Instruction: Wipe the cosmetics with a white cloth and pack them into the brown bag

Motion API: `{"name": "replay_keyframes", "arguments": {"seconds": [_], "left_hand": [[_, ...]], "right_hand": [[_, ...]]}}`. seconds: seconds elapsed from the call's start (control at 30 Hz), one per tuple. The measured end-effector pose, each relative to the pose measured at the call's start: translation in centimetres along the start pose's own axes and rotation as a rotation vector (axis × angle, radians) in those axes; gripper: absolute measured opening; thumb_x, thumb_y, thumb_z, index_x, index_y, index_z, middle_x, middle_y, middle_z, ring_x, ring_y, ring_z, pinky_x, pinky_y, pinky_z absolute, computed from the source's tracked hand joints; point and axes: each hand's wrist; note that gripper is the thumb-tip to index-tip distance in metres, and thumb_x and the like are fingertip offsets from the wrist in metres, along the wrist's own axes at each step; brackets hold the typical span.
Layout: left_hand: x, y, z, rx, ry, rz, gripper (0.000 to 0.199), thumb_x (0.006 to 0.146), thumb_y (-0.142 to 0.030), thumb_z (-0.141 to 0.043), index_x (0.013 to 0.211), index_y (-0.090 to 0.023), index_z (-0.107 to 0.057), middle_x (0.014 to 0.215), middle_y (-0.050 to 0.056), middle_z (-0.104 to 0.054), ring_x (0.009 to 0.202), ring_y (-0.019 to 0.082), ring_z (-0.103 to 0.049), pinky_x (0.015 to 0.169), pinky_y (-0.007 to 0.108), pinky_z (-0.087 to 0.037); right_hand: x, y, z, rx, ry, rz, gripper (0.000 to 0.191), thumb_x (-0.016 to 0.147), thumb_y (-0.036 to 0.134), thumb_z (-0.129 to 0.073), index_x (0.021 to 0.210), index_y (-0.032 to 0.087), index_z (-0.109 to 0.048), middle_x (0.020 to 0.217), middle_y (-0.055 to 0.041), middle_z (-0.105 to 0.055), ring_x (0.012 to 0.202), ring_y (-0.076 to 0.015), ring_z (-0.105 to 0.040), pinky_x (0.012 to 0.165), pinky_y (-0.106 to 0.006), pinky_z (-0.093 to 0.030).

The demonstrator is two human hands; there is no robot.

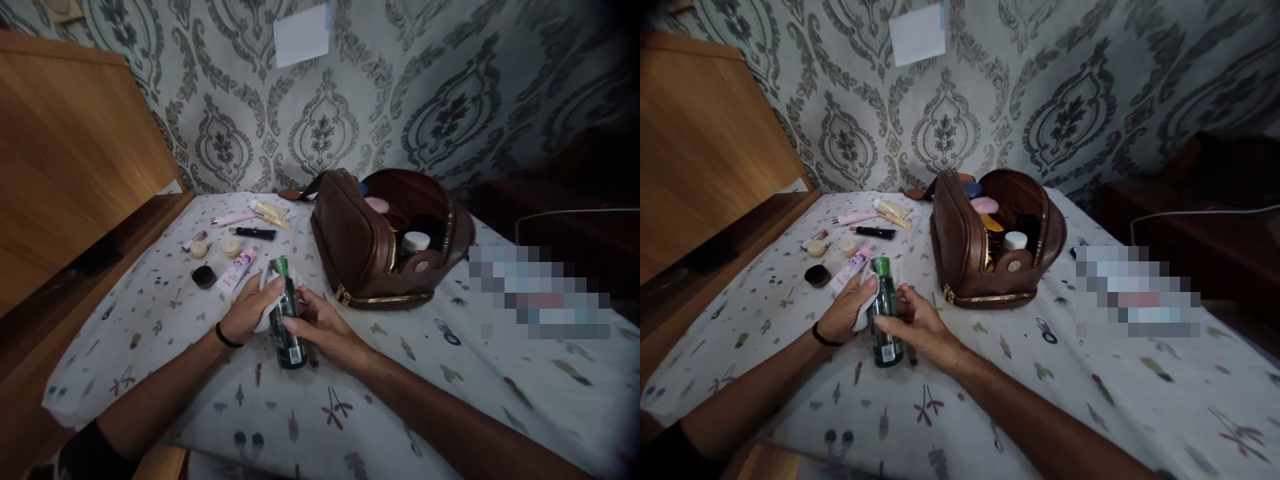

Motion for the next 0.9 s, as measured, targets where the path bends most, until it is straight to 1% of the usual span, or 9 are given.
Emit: {"name": "replay_keyframes", "arguments": {"seconds": [0.13,0.27,0.43,0.5,0.57,0.63,0.73,0.8,0.9], "left_hand": [[0.3,-0.4,-0.2,0.006,-0.163,-0.027,0.057,0.07,-0.072,-0.067,0.073,-0.016,-0.059,0.062,0.002,-0.065,0.058,0.016,-0.063,0.05,0.025,-0.047],[0.7,-0.8,-0.1,-0.005,-0.325,-0.036,0.06,0.071,-0.076,-0.063,0.074,-0.016,-0.06,0.06,0.001,-0.065,0.059,0.017,-0.065,0.049,0.025,-0.048],[1.1,0.1,0.6,-0.013,-0.371,-0.034,0.065,0.077,-0.081,-0.051,0.09,-0.018,-0.063,0.063,0.0,-0.067,0.057,0.017,-0.065,0.048,0.025,-0.05],[0.9,0.6,0.7,-0.004,-0.365,-0.038,0.068,0.078,-0.082,-0.046,0.09,-0.017,-0.063,0.068,0.003,-0.069,0.059,0.017,-0.066,0.051,0.027,-0.053],[0.7,1.1,0.5,0.013,-0.319,-0.049,0.068,0.078,-0.081,-0.048,0.089,-0.016,-0.063,0.075,0.006,-0.072,0.064,0.018,-0.067,0.056,0.028,-0.055],[0.4,1.4,0.1,0.018,-0.222,-0.068,0.067,0.071,-0.079,-0.061,0.092,-0.015,-0.063,0.082,0.007,-0.072,0.07,0.02,-0.068,0.061,0.029,-0.055],[0.2,1.4,-0.3,0.051,-0.067,-0.094,0.067,0.059,-0.065,-0.081,0.099,-0.015,-0.061,0.09,0.006,-0.071,0.08,0.019,-0.067,0.071,0.029,-0.055],[0.1,1.2,-0.4,0.117,-0.02,-0.114,0.061,0.062,-0.055,-0.084,0.1,-0.015,-0.061,0.092,0.006,-0.069,0.083,0.018,-0.065,0.076,0.029,-0.053],[0.1,1.0,-0.3,0.186,-0.021,-0.156,0.049,0.071,-0.05,-0.078,0.101,-0.015,-0.061,0.093,0.006,-0.068,0.085,0.019,-0.064,0.077,0.03,-0.052]], "right_hand": [[0.0,0.0,-0.1,-0.03,-0.016,0.026,0.051,0.073,0.056,-0.078,0.105,0.021,-0.06,0.101,-0.0042,-0.067,0.095,-0.0188,-0.064,0.086,-0.032,-0.049],[0.1,-0.4,-0.1,-0.119,-0.011,0.053,0.057,0.067,0.043,-0.085,0.112,0.023,-0.058,0.104,-0.003,-0.065,0.098,-0.0183,-0.062,0.089,-0.033,-0.047],[0.2,-0.8,0.1,-0.153,-0.053,0.025,0.045,0.068,0.039,-0.084,0.101,0.02,-0.06,0.101,-0.0033,-0.062,0.094,-0.0176,-0.06,0.086,-0.033,-0.048],[0.2,-0.8,0.1,-0.15,-0.063,0.042,0.044,0.068,0.038,-0.083,0.101,0.02,-0.061,0.101,-0.0031,-0.063,0.095,-0.0178,-0.06,0.087,-0.033,-0.047],[0.2,-0.8,0.1,-0.138,-0.073,0.051,0.042,0.068,0.038,-0.084,0.098,0.02,-0.061,0.097,-0.0022,-0.063,0.093,-0.0178,-0.061,0.088,-0.033,-0.048],[0.2,-0.7,0.1,-0.107,-0.092,0.065,0.042,0.067,0.038,-0.084,0.096,0.021,-0.06,0.095,-0.0017,-0.064,0.093,-0.0183,-0.061,0.088,-0.034,-0.048],[0.5,-0.9,0.2,-0.045,-0.124,0.122,0.044,0.063,0.037,-0.087,0.094,0.022,-0.061,0.096,-0.0015,-0.065,0.092,-0.0184,-0.062,0.087,-0.033,-0.05],[0.6,-1.2,0.3,-0.036,-0.139,0.139,0.044,0.062,0.036,-0.087,0.094,0.022,-0.061,0.094,-0.0011,-0.064,0.09,-0.0181,-0.062,0.086,-0.033,-0.051],[0.7,-1.5,0.5,-0.11,-0.141,0.125,0.04,0.067,0.035,-0.083,0.098,0.021,-0.063,0.098,-0.003,-0.065,0.093,-0.0194,-0.063,0.088,-0.035,-0.051]]}}
Point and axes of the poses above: each hand's wrist, its own x-axis towards the middle knuckle, its own z-axis out of the back of the hand, y = z × x
